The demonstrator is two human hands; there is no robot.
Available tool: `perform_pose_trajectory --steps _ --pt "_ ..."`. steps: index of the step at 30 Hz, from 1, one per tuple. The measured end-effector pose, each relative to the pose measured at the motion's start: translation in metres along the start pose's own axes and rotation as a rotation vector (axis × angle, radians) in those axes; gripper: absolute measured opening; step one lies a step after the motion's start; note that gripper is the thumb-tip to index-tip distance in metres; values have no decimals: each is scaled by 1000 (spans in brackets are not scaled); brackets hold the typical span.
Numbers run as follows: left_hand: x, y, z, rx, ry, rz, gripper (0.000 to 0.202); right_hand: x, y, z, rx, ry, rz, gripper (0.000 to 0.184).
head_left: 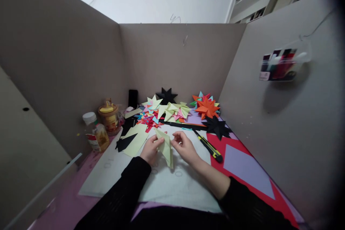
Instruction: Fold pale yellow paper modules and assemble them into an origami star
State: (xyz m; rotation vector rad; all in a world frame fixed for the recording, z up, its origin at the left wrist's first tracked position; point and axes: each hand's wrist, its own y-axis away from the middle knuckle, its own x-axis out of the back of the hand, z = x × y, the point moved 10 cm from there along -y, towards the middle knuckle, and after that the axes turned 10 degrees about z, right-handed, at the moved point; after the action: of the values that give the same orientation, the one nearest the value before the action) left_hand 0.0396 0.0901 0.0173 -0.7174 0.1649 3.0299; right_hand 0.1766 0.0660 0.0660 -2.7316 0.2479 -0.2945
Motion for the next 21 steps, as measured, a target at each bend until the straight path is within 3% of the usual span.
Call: perform_pose_trajectory --steps 5,10,15,17,21 --pt "-7 2 -7 23 -15 -48 52 -19 -1 19 -207 -207 -167 28" --pt "-8 2 -8 48 17 -69 55 -22 0 29 -298 -326 -176 32" --pt "-11 4 -7 78 53 -103 56 -29 -2 29 -300 -255 -166 23" --pt "-9 3 -3 59 57 -99 54 -24 -8 28 -279 -210 -115 18" --pt "11 -7 11 -68 98 37 40 19 -22 28 -196 -177 196 19"
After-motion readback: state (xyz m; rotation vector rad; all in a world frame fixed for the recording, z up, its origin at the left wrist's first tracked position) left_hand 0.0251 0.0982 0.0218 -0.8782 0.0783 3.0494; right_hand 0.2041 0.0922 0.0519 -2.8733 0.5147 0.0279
